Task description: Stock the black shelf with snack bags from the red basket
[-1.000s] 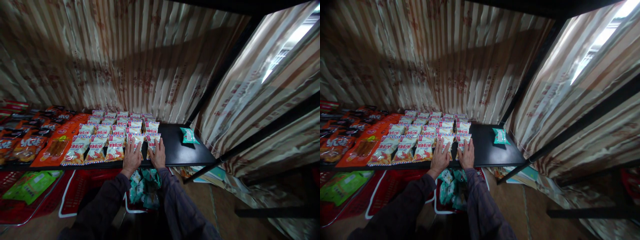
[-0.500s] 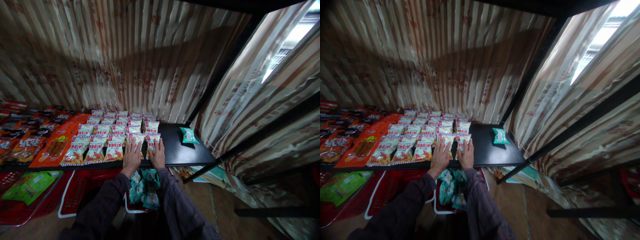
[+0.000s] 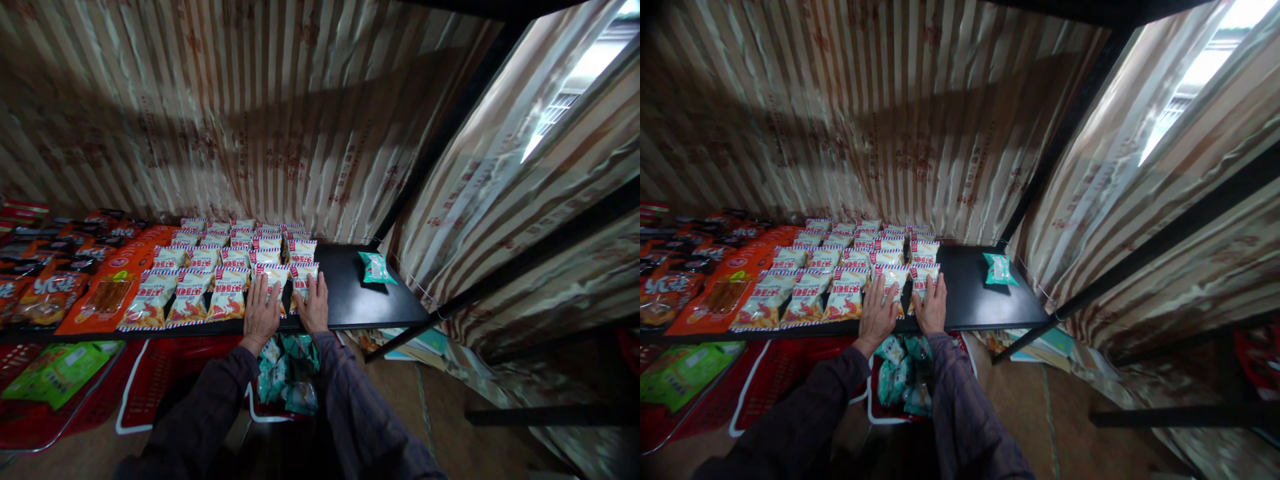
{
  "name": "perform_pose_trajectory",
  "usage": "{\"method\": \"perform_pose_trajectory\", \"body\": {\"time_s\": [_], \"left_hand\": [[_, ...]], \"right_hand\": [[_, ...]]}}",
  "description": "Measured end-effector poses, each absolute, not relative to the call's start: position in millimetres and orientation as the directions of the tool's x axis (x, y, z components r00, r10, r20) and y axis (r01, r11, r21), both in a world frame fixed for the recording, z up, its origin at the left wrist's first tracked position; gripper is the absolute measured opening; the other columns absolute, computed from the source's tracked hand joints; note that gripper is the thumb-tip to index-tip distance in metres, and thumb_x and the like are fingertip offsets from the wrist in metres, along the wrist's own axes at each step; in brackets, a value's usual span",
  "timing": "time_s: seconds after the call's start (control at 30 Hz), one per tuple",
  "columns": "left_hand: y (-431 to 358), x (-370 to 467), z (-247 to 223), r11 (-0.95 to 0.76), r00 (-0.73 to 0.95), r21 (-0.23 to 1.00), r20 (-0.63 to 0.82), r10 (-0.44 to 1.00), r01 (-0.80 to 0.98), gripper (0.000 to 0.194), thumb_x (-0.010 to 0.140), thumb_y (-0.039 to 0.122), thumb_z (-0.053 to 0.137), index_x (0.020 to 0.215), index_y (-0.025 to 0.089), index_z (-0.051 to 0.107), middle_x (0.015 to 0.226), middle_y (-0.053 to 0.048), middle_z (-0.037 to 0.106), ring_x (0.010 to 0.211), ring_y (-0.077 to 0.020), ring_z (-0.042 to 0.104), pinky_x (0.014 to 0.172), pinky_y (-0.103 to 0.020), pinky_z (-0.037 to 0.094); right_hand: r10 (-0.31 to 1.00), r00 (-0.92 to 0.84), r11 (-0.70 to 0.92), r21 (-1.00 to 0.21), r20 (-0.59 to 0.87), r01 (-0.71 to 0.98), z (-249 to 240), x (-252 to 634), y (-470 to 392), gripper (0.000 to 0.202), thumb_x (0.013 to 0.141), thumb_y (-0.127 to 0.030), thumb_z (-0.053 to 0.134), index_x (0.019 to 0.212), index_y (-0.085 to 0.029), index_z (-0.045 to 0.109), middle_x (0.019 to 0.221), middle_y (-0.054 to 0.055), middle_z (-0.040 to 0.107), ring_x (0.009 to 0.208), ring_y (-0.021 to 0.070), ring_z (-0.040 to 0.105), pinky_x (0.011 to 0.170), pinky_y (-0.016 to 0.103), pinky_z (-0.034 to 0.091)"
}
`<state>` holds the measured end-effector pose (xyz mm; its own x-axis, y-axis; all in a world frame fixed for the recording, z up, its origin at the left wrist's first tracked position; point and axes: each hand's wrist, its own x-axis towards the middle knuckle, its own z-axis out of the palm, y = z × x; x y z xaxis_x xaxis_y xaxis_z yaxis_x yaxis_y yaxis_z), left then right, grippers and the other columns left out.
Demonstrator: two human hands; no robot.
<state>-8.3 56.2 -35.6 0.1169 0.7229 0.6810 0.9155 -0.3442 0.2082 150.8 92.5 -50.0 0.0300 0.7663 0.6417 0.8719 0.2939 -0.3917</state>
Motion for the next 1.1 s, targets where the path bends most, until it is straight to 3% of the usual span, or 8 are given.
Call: {"method": "perform_pose_trajectory", "body": {"time_s": [0.4,0.83,1.1], "left_hand": [[55.0,-11.7,-37.9,-0.405,0.169,0.182,0.703,0.691,0.896,0.055,0.084,0.026,0.051,0.137,0.018,0.041,0.152,-0.014,0.021,0.14,-0.0294,0.016,0.111,-0.052,0.025],[52.2,-12.1,-33.5,-0.406,0.171,0.189,0.693,0.7,0.894,0.052,0.082,0.026,0.052,0.133,0.014,0.046,0.15,-0.016,0.027,0.14,-0.0296,0.017,0.111,-0.051,0.025],[55.2,-11.4,-37.9,-0.418,0.186,0.192,0.681,0.708,0.888,0.051,0.085,0.023,0.048,0.134,0.013,0.043,0.151,-0.016,0.023,0.141,-0.0289,0.012,0.11,-0.048,0.029]], "right_hand": [[0.792,0.06,0.218,-0.373,0.607,0.902,-47.8,150.7,79.7,0.068,0.083,-0.051,0.052,0.138,-0.015,0.035,0.147,0.021,0.029,0.129,0.0337,0.037,0.094,0.048,0.042],[0.841,0.077,0.185,-0.417,0.535,0.89,-49.0,151.1,74.3,0.07,0.081,-0.046,0.054,0.14,-0.015,0.032,0.146,0.021,0.031,0.121,0.0321,0.049,0.089,0.042,0.048],[0.794,0.069,0.304,-0.493,0.604,0.815,-48.2,153.0,80.9,0.066,0.084,-0.039,0.052,0.141,-0.014,0.028,0.146,0.021,0.028,0.133,0.0299,0.035,0.101,0.045,0.041]]}}
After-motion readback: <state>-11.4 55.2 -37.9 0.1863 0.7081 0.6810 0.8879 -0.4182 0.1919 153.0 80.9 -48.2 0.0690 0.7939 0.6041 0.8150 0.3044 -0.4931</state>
